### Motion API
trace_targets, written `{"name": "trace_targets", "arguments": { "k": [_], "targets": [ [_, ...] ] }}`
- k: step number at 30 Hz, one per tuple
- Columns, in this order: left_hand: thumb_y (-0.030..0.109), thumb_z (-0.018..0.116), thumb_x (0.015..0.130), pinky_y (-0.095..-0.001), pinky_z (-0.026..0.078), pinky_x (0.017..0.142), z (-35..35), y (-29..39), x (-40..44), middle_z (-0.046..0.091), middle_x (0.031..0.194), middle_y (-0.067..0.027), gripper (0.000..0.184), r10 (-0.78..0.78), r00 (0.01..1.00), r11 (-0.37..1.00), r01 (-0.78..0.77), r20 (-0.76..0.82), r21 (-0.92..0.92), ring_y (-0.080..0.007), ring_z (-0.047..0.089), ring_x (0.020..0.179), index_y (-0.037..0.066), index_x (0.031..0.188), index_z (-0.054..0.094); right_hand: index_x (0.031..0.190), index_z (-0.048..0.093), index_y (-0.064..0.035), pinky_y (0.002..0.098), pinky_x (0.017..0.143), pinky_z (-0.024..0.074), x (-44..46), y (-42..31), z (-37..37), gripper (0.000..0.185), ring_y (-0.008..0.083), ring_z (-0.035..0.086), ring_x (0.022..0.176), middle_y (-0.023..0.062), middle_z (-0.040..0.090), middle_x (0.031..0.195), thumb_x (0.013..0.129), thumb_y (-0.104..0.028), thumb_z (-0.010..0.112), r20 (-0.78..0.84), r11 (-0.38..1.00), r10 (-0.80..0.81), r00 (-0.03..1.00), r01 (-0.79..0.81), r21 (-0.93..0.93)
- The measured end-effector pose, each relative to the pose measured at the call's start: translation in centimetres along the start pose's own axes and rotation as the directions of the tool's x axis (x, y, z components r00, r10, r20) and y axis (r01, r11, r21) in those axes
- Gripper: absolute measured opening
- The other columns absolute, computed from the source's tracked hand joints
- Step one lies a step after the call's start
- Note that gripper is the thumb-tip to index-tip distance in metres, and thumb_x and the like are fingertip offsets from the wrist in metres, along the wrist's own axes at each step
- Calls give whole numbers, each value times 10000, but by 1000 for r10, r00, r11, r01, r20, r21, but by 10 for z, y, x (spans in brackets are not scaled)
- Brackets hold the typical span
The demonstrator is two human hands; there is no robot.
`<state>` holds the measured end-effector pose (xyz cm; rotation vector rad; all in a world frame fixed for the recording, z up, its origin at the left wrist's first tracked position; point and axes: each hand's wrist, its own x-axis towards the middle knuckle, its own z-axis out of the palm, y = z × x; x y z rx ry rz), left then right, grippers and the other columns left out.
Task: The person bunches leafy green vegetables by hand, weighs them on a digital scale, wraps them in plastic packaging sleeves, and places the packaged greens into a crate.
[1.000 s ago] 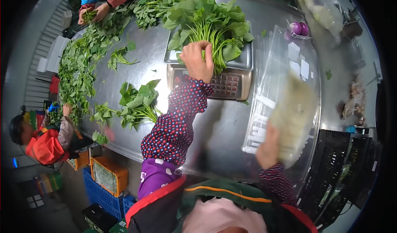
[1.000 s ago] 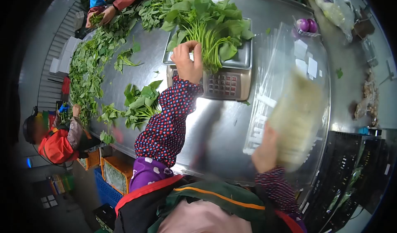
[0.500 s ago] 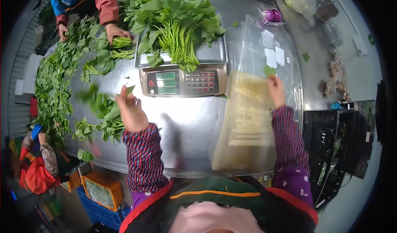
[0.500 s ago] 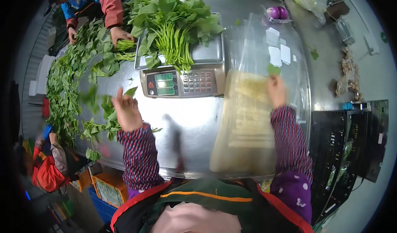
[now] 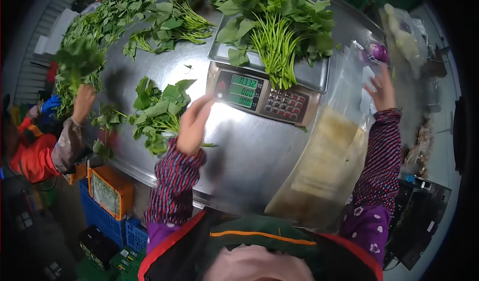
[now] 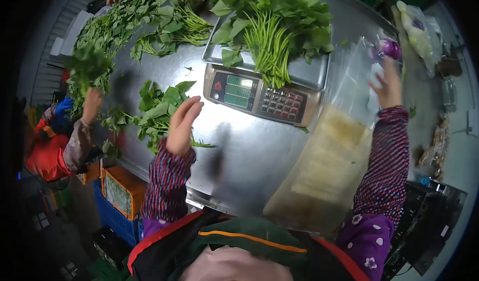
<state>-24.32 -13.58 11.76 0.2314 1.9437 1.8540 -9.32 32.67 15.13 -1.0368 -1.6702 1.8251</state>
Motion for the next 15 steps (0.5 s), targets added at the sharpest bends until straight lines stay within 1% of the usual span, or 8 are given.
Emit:
{"name": "trace_targets", "arguments": {
  "k": [1, 3, 6, 8, 10, 12, 14, 15],
  "targets": [
    [154, 508, 875, -271, 388, 882, 20, 6, 29, 573, 1075, -117, 307, 91, 992, 992, -99, 86, 83, -187, 532, 1001, -45, 1109, 520, 1332, 280, -280, 438, 891, 392, 1, 11, 20, 535, 242, 324, 1197, 157, 280, 1300, 847, -343, 498, 285, 941, -42, 958, 133, -312],
    [373, 461, 866, -319, 387, 880, 52, 22, 92, 565, 1100, -163, 460, 9, 986, 830, -101, 168, 548, -245, 544, 981, -9, 1112, 537, 1355, 47, 62, 399, 921, 341, -37, 0, 126, 1058, 257, 355, 1175, 176, 327, 1323, 703, -538, 624, 241, 837, 124, 963, 29, -546],
    [539, 415, 806, -405, 391, 869, 102, 32, 141, 534, 1114, -229, 633, -96, 988, 348, -83, 123, 934, -344, 515, 1002, 31, 1174, 494, 1343, -52, 65, 388, 1012, 244, -25, 18, 205, 1204, 346, 227, 1272, 319, 219, 1332, 635, -637, 623, 294, 806, 39, 955, 144, -574],
    [467, 517, 766, -476, 365, 870, 122, 11, 149, 536, 1077, -223, 693, 88, 988, 364, -148, 124, 919, -352, 489, 1020, -13, 1247, 382, 1338, -50, 68, 430, 1044, 187, -17, 29, 240, 1257, 418, 204, 1265, 356, 128, 1347, 583, -652, 652, 225, 802, 104, 969, 52, -595],
    [392, 572, 748, -451, 344, 930, 135, -13, 165, 487, 1116, -266, 855, 116, 977, 641, -209, 177, 738, -396, 475, 1028, -44, 1342, 138, 1341, -12, 66, 414, 1024, 240, -21, 34, 251, 1165, 416, 272, 1231, 346, 218, 1313, 618, -513, 695, 88, 753, -28, 996, 79, -653],
    [350, 609, 739, -423, 294, 989, 150, -35, 175, 409, 1197, -293, 952, 207, 939, 890, -297, 275, 345, -414, 390, 1136, -55, 1351, 3, 1338, 70, 77, 368, 1003, 281, 10, 67, 233, 990, 349, 350, 1199, 302, 311, 1286, 691, -349, 686, 56, 922, -187, 981, 195, -336],
    [319, 614, 753, -403, 249, 1022, 172, -40, 165, 301, 1279, -303, 967, 409, 862, 908, -417, 300, -38, -405, 287, 1219, -61, 1344, -51, 1320, 188, 91, 324, 977, 310, -4, 64, 211, 756, 259, 401, 1164, 210, 386, 1279, 774, -204, 619, 73, 970, -240, 968, 242, -29],
    [264, 611, 772, -379, 256, 1020, 180, -23, 141, 309, 1292, -271, 917, 432, 850, 881, -469, 303, 59, -347, 315, 1217, -66, 1344, -25, 1321, 211, 80, 313, 973, 315, -33, 45, 201, 718, 241, 402, 1165, 189, 391, 1283, 794, -199, 611, -11, 983, -182, 983, 182, 15]
  ]
}}
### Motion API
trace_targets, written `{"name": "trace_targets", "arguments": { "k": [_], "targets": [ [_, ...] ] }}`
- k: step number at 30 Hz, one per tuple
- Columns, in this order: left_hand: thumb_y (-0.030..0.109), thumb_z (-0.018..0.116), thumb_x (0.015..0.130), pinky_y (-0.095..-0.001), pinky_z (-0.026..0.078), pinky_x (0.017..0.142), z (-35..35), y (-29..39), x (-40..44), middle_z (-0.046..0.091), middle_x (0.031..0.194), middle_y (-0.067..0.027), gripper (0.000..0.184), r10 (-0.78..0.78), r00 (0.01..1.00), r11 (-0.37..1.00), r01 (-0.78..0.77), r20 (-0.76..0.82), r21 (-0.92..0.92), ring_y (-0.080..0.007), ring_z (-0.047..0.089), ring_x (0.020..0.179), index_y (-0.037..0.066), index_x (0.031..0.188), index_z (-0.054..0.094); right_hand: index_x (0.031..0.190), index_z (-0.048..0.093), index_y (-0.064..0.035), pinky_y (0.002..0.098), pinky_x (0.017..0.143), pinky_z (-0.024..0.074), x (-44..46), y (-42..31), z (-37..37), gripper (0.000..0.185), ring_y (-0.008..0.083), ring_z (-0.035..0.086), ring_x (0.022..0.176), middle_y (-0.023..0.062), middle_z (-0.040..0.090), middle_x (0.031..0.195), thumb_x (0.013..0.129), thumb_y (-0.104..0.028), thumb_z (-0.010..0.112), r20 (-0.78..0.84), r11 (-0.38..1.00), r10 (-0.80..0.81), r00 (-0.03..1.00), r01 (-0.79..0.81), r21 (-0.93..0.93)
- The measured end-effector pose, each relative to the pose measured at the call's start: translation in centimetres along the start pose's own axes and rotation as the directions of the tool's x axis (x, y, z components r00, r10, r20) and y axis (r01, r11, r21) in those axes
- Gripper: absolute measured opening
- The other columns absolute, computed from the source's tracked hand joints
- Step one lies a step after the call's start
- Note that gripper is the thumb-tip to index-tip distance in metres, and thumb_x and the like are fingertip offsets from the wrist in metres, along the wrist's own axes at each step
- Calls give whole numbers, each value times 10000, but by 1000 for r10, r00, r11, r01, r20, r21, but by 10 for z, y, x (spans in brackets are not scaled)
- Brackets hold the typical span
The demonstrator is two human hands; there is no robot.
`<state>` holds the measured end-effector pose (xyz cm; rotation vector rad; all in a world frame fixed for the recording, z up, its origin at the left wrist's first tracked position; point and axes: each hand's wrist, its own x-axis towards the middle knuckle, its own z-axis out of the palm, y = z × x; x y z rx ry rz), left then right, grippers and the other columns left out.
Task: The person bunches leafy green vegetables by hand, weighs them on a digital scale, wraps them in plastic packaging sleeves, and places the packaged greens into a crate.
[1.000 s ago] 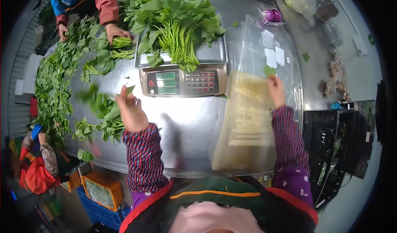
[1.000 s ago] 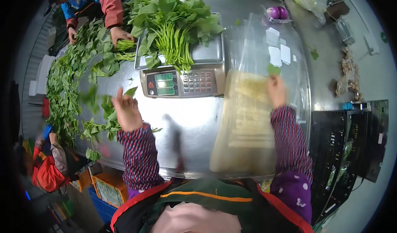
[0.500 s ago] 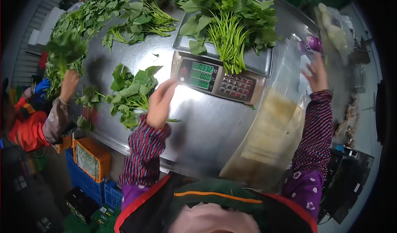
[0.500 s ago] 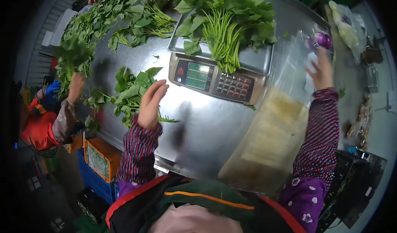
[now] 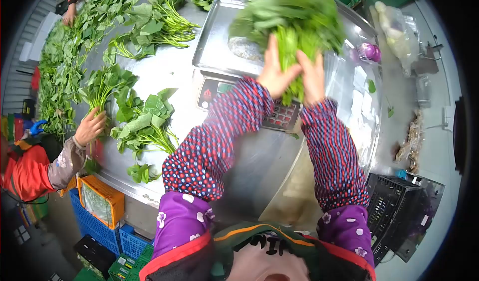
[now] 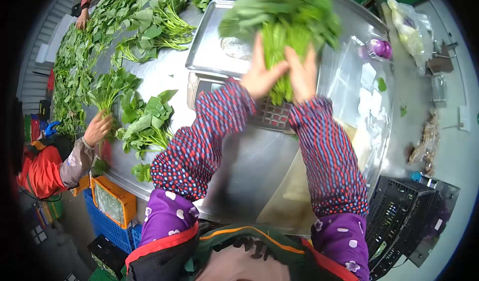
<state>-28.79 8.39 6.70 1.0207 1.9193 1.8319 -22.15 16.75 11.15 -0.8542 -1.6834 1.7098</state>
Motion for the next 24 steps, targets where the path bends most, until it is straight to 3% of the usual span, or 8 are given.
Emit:
{"name": "trace_targets", "arguments": {
  "k": [3, 7, 11, 13, 16, 19, 20, 24],
  "targets": [
    [180, 612, 789, -352, 261, 1016, 35, 71, -57, 320, 1299, -229, 818, 120, 982, 986, -102, 147, -129, -271, 338, 1214, -64, 1340, 58, 1292, 302, 20, 331, 954, 354, -65, -9, -94, 508, 233, 435, 1142, 132, 420, 1268, 897, -255, 466, 74, 957, 15, 997, -36, 287],
    [128, 598, 791, -334, 303, 989, 107, 105, -185, 381, 1266, -194, 730, -30, 961, 821, 181, 276, -541, -253, 391, 1177, -53, 1324, 134, 1288, 328, -11, 356, 952, 362, -204, 2, -192, 458, 231, 472, 1108, 120, 470, 1221, 924, -284, 382, -102, 918, 90, 991, -42, 395],
    [67, 606, 766, -329, 358, 946, 162, 43, -316, 461, 1201, -157, 665, -550, 740, 730, 651, 387, -208, -225, 447, 1123, -6, 1299, 216, 1236, 420, -26, 351, 929, 379, -305, 81, -250, 477, 202, 499, 1068, 108, 521, 1168, 909, -373, 404, -209, 717, 653, 728, -504, 482],
    [41, 613, 748, -336, 376, 928, 176, 11, -351, 482, 1173, -154, 651, -590, 752, 611, 654, 294, -447, -219, 455, 1114, 4, 1281, 241, 1225, 430, -18, 346, 908, 395, -324, 118, -261, 489, 197, 514, 1045, 105, 534, 1153, 904, -386, 410, 74, 460, 714, 696, -546, 700],
    [87, 619, 727, -376, 325, 972, 153, 50, -321, 377, 1258, -200, 740, -585, 706, 698, 689, 399, -197, -290, 417, 1146, -21, 1313, 180, 1219, 440, -39, 341, 859, 424, -318, 93, -261, 509, 209, 529, 1008, 114, 533, 1144, 889, -426, 429, 4, 485, 798, 603, -645, 590],
    [81, 635, 686, -383, 278, 1003, 148, 26, -342, 356, 1270, -215, 783, -550, 768, 781, 612, 329, -123, -289, 355, 1193, -29, 1314, 180, 1187, 462, -25, 311, 792, 439, -326, 52, -273, 478, 196, 548, 963, 108, 558, 1093, 882, -393, 467, -297, 676, 672, 678, -726, -128],
    [122, 632, 712, -391, 326, 954, 132, 27, -348, 363, 1257, -206, 746, -530, 785, 828, 561, 322, -5, -296, 398, 1137, -14, 1313, 212, 1129, 492, -16, 272, 743, 430, -351, 77, -309, 397, 164, 541, 902, 83, 570, 1013, 855, -299, 537, -154, 762, 470, 869, -488, -425],
    [129, 602, 692, -410, 306, 969, 55, 66, -327, 346, 1249, -240, 720, -384, 895, 867, 264, 229, 422, -343, 347, 1158, -44, 1294, 248, 1056, 511, -13, 257, 742, 421, -358, 61, -388, 321, 132, 515, 846, 93, 570, 943, 782, -157, 595, -423, 747, 202, 883, -419, -516]
  ]
}}
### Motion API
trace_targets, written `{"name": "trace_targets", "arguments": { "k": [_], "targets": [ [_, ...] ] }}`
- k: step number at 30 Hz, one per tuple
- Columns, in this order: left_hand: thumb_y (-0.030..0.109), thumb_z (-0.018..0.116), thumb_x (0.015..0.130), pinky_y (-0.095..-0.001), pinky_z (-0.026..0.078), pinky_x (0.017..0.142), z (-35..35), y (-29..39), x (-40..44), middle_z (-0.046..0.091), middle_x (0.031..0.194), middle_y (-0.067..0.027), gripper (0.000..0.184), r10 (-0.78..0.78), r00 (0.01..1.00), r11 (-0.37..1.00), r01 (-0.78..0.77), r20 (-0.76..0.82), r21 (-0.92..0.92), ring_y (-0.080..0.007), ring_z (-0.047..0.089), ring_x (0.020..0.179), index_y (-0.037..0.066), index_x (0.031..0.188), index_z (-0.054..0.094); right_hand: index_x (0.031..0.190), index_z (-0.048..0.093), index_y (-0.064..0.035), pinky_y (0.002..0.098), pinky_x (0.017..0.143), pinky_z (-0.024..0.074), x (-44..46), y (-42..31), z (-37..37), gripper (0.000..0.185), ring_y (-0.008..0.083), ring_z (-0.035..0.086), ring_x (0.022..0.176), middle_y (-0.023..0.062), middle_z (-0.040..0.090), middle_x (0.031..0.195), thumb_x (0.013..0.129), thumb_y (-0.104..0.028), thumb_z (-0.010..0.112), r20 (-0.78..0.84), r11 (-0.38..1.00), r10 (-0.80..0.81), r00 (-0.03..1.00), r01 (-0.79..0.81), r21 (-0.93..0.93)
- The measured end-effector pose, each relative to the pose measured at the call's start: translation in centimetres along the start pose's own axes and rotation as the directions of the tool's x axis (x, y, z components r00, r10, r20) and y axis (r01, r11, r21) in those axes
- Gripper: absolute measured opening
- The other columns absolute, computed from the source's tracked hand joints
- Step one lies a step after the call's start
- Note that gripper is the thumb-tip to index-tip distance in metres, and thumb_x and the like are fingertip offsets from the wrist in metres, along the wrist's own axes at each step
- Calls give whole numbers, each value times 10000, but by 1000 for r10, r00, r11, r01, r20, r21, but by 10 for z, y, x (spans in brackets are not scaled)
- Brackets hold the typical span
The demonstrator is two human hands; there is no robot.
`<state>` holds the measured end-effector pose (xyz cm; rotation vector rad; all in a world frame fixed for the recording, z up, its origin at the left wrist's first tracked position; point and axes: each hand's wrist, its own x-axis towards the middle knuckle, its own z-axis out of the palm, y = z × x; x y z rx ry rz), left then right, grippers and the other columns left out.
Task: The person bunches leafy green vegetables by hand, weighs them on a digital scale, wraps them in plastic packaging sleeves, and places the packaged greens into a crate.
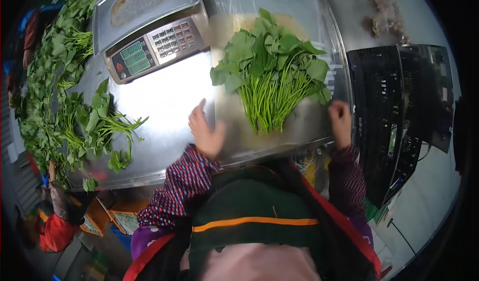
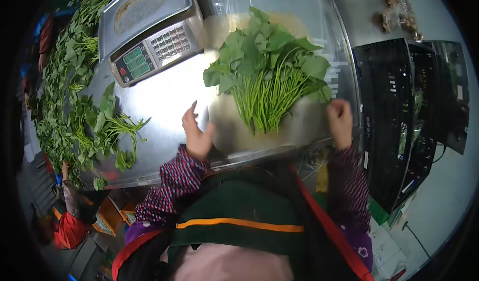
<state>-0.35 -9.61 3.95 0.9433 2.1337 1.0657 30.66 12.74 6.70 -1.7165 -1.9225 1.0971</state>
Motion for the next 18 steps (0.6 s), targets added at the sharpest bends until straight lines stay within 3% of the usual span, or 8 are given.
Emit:
{"name": "trace_targets", "arguments": {
  "k": [2, 5, 8, 10, 12, 13, 15, 18],
  "targets": [
    [159, 561, 763, -387, 420, 851, 10, -29, 24, 402, 1200, -247, 640, -254, 967, 941, 252, 19, -227, -315, 461, 1058, -55, 1285, 260, 1057, 536, 5, 260, 704, 440, 53, 24, 7, 340, 120, 547, 822, 77, 592, 908, 786, -195, 578, -12, 980, -25, 1000, 27, 197],
    [157, 528, 790, -329, 457, 801, 22, -45, 66, 609, 957, -202, 431, -214, 953, 900, 278, 216, -336, -265, 596, 892, 16, 1191, 459, 1043, 553, 15, 263, 658, 460, 92, -18, 15, 355, 135, 569, 804, 79, 599, 902, 799, -243, 555, 539, 886, 333, 774, -452, 101],
    [78, 469, 853, -262, 483, 677, 12, -42, 96, 624, 958, -95, 309, -132, 967, 985, 153, 219, -85, -139, 590, 815, 24, 1152, 522, 1010, 573, 8, 264, 624, 479, 81, -41, 15, 339, 144, 588, 775, 81, 606, 895, 811, -262, 531, 632, 918, 320, 706, -396, -22],
    [124, 447, 843, -331, 490, 693, -18, 6, 118, 628, 929, -144, 324, 92, 964, 945, -164, 249, 284, -253, 617, 787, 113, 1152, 544, 1026, 562, 8, 252, 616, 486, 21, -73, 24, 325, 146, 598, 775, 71, 608, 912, 814, -236, 529, 795, 824, 275, 541, -559, 95],
    [136, 484, 797, -399, 472, 736, -29, 52, 138, 600, 915, -153, 347, 189, 853, 684, -470, 486, 558, -309, 594, 832, 146, 1138, 548, 1088, 514, -68, 243, 562, 445, -51, -91, 77, 279, 134, 556, 781, 70, 586, 973, 846, -204, 497, 874, 465, 305, 378, -860, 210],
    [129, 534, 749, -385, 470, 763, -29, 73, 146, 560, 1062, -160, 479, 82, 741, 569, -583, 666, 579, -324, 570, 923, 160, 1223, 473, 1119, 490, -106, 239, 536, 425, -87, -99, 104, 271, 128, 535, 784, 69, 575, 1003, 861, -189, 481, 903, 245, 315, 291, -944, 219],
    [87, 557, 692, -392, 421, 866, -28, 99, 132, 499, 1178, -152, 629, -87, 653, 600, -568, 752, 563, -334, 493, 1069, 150, 1292, 380, 1111, 493, -95, 219, 482, 389, -118, -102, 157, 248, 115, 485, 707, 89, 571, 983, 890, -193, 440, 945, -268, 250, 209, -923, 275],
    [48, 563, 671, -410, 335, 957, -41, 59, 93, 438, 1251, -156, 703, 398, 661, 426, -748, 637, 510, -329, 402, 1173, 120, 1325, 316, 1144, 471, -64, 187, 429, 346, -117, -150, 157, 280, 103, 435, 617, 118, 564, 1037, 900, -197, 433, 941, -153, 253, 224, -951, 268]
  ]
}}
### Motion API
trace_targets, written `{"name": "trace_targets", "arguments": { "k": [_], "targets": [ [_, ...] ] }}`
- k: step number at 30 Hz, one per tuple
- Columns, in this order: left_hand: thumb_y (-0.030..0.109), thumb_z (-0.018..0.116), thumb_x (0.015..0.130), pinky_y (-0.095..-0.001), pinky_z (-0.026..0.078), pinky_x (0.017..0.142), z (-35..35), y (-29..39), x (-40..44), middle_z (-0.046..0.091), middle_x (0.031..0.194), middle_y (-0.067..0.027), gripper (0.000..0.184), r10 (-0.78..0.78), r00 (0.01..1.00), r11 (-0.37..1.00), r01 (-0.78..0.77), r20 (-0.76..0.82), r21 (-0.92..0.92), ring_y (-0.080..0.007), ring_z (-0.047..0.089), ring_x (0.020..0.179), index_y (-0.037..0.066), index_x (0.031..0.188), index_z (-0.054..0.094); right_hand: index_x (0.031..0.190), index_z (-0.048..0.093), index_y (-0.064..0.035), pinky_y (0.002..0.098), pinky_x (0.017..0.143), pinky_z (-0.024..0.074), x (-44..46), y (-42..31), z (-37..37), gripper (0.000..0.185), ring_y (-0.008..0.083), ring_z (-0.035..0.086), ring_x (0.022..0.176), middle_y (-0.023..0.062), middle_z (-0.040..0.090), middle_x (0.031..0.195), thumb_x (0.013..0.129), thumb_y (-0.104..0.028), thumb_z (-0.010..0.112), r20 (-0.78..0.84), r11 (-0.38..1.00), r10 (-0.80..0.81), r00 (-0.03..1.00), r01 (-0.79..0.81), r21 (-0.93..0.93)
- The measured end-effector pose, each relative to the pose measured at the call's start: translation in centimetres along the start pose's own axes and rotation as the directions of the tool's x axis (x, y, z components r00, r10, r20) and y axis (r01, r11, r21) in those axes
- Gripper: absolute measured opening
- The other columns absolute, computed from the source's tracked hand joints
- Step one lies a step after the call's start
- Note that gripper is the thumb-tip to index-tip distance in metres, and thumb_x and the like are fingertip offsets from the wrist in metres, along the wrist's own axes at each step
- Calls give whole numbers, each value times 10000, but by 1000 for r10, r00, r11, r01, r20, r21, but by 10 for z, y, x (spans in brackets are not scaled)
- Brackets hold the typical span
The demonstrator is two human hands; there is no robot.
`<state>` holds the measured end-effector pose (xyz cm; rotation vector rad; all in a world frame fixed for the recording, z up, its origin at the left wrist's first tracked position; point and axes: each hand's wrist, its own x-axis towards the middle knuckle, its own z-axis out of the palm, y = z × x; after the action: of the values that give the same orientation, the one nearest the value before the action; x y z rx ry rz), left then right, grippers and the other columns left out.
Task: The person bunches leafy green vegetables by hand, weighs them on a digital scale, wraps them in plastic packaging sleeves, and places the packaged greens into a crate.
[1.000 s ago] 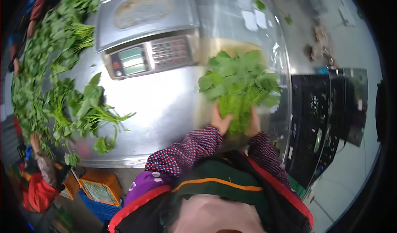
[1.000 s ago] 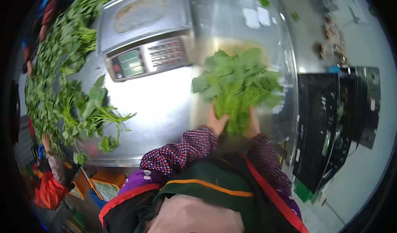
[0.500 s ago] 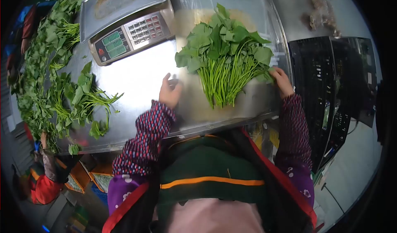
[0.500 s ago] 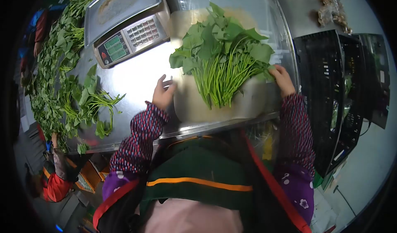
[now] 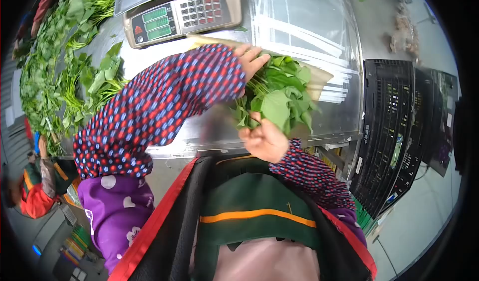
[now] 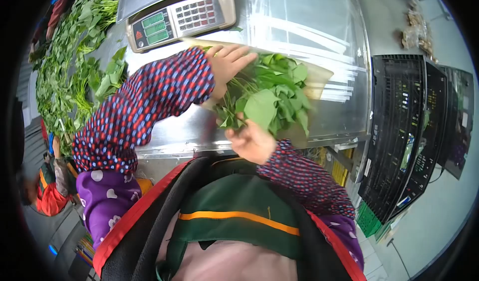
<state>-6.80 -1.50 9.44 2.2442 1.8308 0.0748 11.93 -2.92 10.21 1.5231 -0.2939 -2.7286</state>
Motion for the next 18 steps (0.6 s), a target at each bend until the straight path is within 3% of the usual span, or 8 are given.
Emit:
{"name": "trace_targets", "arguments": {
  "k": [3, 5, 6, 7, 9, 12, 14, 18],
  "targets": [
    [-24, 524, 687, -421, 280, 986, -6, 18, -47, 396, 1270, -188, 652, -210, 925, 953, 121, -318, -278, -333, 388, 1174, 37, 1304, 324, 1167, 454, -44, 203, 396, 335, -47, -39, -15, 304, 109, 489, 625, 144, 581, 1025, 905, -196, 439, -6, 833, 309, 951, -274, -480],
    [-49, 475, 733, -412, 306, 972, 9, 37, -95, 399, 1266, -171, 588, -479, 787, 804, 218, -387, -553, -309, 397, 1168, 9, 1297, 322, 1059, 555, -22, 200, 343, 301, -86, -90, -36, 269, 84, 425, 440, 160, 622, 938, 897, -210, 452, 7, 500, 362, 932, -187, -846],
    [-51, 461, 755, -401, 325, 962, 22, 58, -118, 405, 1261, -171, 553, -730, 613, 590, 341, -304, -732, -294, 404, 1164, 4, 1289, 328, 897, 627, -30, 200, 324, 292, -104, -106, -25, 249, 68, 353, 333, 105, 640, 745, 874, -235, 486, -135, 200, 43, 990, -141, -970],
    [-53, 447, 778, -390, 344, 952, 40, 79, -140, 412, 1256, -170, 518, -907, 390, 318, 393, -157, -863, -278, 411, 1160, -1, 1281, 334, 852, 633, -35, 195, 341, 314, -111, -129, -27, 233, 56, 395, 366, 51, 614, 653, 855, -233, 510, 89, -56, -312, 946, 75, -996],
    [-50, 424, 828, -349, 396, 912, 92, 108, -175, 430, 1217, -204, 449, -987, 58, -141, 108, 148, -984, -251, 459, 1100, -33, 1264, 318, 829, 613, -40, 195, 420, 363, -102, -187, -13, 240, 50, 458, 473, -6, 545, 606, 858, -256, 514, 348, -358, -666, 660, 126, -925],
    [-90, 406, 787, -391, 413, 908, 118, 137, -168, 498, 1150, -154, 451, -736, 156, -665, -349, 658, -661, -252, 514, 1036, -36, 1232, 353, 1073, 572, -3, 245, 778, 394, -27, -259, 34, 374, 120, 507, 845, 52, 575, 907, 865, -308, 513, 718, -618, -486, 499, 385, -686],
    [-12, 367, 837, -430, 403, 927, 122, 139, -159, 480, 1191, -170, 403, -653, 355, -757, -334, 669, -562, -275, 488, 1090, -24, 1239, 357, 1083, 575, -22, 265, 813, 397, 49, -299, 44, 494, 131, 516, 893, 59, 587, 968, 846, -448, 495, 632, -619, -425, 648, 301, -725],
    [40, 356, 861, -459, 365, 974, 113, 138, -129, 474, 1199, -177, 382, -647, 639, -762, -564, 416, -319, -302, 431, 1163, -6, 1239, 380, 1120, 539, 4, 330, 908, 365, 77, -254, 88, 708, 192, 491, 1040, 104, 575, 1053, 792, -616, 442, 80, -213, -254, 964, 25, -977]
  ]
}}
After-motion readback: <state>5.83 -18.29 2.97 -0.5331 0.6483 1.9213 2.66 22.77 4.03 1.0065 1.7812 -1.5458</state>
